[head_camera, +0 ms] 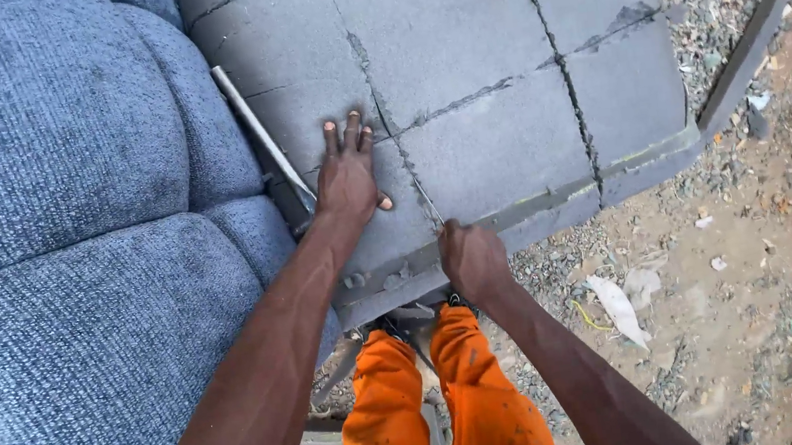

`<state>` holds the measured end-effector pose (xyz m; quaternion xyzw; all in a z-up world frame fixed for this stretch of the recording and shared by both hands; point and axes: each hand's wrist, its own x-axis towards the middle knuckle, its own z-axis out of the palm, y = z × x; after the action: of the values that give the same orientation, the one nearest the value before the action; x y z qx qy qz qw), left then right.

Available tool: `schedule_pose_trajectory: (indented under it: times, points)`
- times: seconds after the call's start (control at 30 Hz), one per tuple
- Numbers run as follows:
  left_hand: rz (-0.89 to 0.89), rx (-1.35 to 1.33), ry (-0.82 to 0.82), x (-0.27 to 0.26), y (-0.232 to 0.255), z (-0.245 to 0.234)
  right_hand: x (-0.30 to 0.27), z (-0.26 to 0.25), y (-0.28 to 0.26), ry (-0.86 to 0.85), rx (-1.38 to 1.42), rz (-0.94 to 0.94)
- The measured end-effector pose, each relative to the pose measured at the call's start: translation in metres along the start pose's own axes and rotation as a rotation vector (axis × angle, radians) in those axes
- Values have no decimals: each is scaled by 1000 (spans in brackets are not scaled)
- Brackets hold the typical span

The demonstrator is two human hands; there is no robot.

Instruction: Cutting a large piece of upholstery foam with a long blade and then rolling it up.

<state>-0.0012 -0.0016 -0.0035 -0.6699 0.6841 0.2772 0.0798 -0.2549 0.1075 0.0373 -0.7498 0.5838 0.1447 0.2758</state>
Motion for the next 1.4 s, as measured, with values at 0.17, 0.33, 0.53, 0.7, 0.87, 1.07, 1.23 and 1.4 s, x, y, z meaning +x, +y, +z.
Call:
schedule_pose_trajectory:
  times: [0.17, 0.33, 0.53, 0.7, 0.87, 1.07, 1.23, 1.4]
  points:
    - [5, -9, 10, 2, 4, -4, 33, 2, -2, -5, 58, -10]
    - [-27, 45, -12, 14, 16, 9, -64, 32, 35, -130, -2, 37]
    - [-158, 153, 6, 32, 63, 41, -27, 35, 35, -129, 78, 16]
    - [329, -9, 72, -13, 126, 13, -128, 83, 93, -159, -20, -3]
    - [411, 172, -82, 1, 173, 62, -73, 141, 82, -64, -35, -25]
    - [401, 267, 9, 13, 183, 67, -153, 86, 89, -33, 36, -2]
    - [473, 214, 5, 20, 178, 66, -138, 118, 88, 3, 30, -28]
    - [392, 396, -20, 18, 196, 49, -142, 66, 70, 8, 235, 18]
